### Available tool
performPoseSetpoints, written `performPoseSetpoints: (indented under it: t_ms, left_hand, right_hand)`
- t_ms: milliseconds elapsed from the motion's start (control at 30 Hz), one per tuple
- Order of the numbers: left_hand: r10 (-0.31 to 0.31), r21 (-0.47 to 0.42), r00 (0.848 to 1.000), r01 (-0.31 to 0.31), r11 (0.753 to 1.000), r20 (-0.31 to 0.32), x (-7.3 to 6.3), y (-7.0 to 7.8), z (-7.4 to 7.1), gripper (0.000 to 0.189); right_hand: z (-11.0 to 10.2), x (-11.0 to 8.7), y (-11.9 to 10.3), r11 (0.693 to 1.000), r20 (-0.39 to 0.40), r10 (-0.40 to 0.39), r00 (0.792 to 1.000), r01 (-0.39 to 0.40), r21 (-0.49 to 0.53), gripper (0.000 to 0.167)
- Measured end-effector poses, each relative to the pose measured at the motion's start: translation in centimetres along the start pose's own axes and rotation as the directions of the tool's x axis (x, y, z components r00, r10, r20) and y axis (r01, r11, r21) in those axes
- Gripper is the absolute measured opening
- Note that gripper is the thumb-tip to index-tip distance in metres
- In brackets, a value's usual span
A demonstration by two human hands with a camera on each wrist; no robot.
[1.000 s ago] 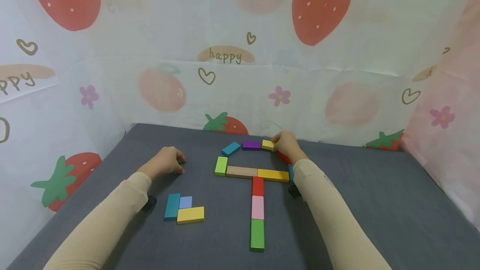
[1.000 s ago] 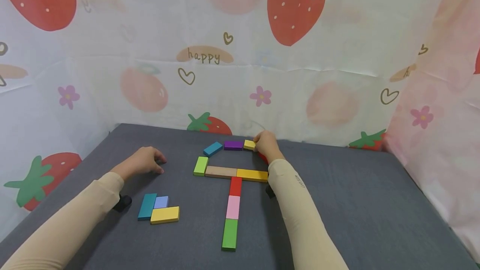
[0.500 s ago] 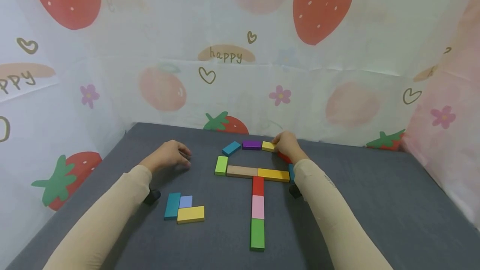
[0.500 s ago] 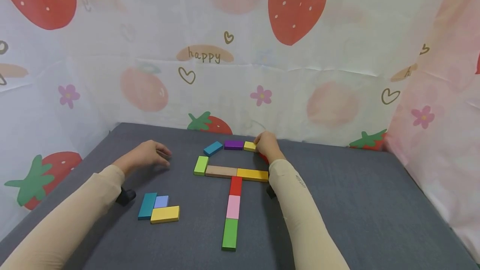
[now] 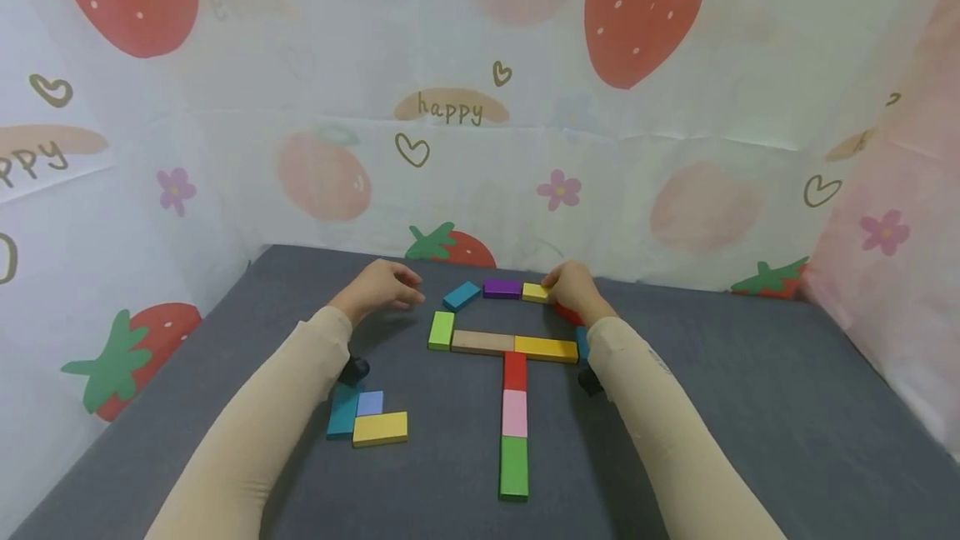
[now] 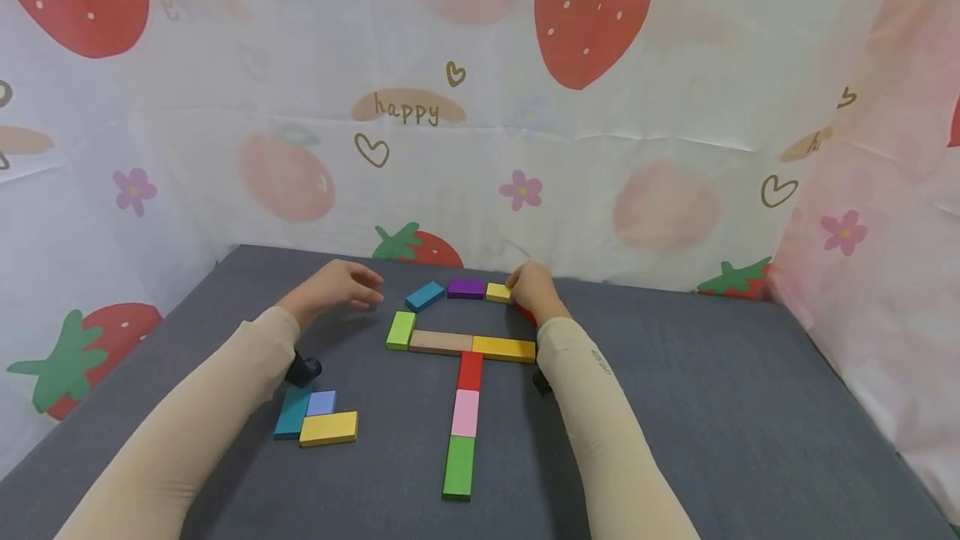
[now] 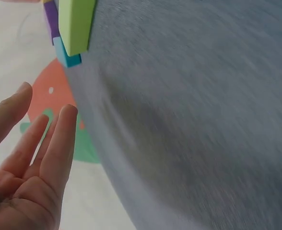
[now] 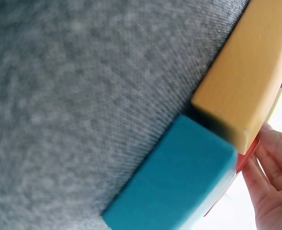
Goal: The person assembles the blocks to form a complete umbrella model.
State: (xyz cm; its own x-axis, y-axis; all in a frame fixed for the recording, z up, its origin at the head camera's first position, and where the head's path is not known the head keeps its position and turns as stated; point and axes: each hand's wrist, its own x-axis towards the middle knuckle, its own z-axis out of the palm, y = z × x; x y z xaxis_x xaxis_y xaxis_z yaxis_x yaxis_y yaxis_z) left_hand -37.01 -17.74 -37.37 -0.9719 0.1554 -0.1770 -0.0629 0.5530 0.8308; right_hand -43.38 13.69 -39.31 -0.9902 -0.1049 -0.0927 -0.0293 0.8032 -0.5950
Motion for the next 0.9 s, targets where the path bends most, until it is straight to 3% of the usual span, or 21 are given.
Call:
performPoseSetpoints:
  t_ms: [233,300,367,433,533,667,733,900]
  left_hand:
    - [-0.009,-0.08,1.0,0.007,0.997,-0.024,1.3,0.7,1.5,0.047]
    - [0.01,-0.024,0.999,-0.011,1.0,-0.041,1.6,0.8,1.8,0.046]
    - [0.052,0.105,0.996,-0.045,0.994,-0.067,1.8,0.9,2.1,0.043]
    - [0.099,0.249,0.991,-0.074,0.966,-0.089,1.9,0.9,2.2,0.041]
    - [0.147,0.452,0.983,-0.081,0.888,-0.113,1.9,0.7,1.8,0.039]
    - [0.135,0.601,0.986,-0.051,0.797,-0.096,1.3,0.3,1.0,0.031]
    - [0.131,0.641,0.988,-0.05,0.766,-0.079,1.0,0.0,0.6,0.025]
    - [0.12,0.65,0.991,-0.052,0.758,-0.06,0.7,-0.6,0.2,0.032]
  right_hand:
    - [-0.2,-0.3,0.0,1.0,-0.001,-0.011,1.0,0.011,-0.009,0.03]
    - [-0.2,-0.4,-0.1,1.0,0.001,-0.011,1.0,0.011,-0.01,0.03]
    - [-0.3,-0.6,-0.2,1.0,0.004,-0.008,1.0,0.008,-0.004,0.03]
    - [-0.2,-0.6,-0.2,1.0,0.005,-0.006,1.0,0.006,-0.003,0.029]
    - [-0.1,-0.5,-0.2,1.0,0.002,-0.003,1.0,0.003,-0.011,0.029]
    - [0.0,-0.3,-0.1,1.0,-0.002,0.002,1.0,-0.002,-0.027,0.028]
    - [0.0,-0.2,-0.1,1.0,-0.003,0.001,1.0,-0.001,-0.027,0.028]
    - [0.0,-0.2,-0.1,1.0,-0.004,-0.012,1.0,0.012,-0.02,0.027]
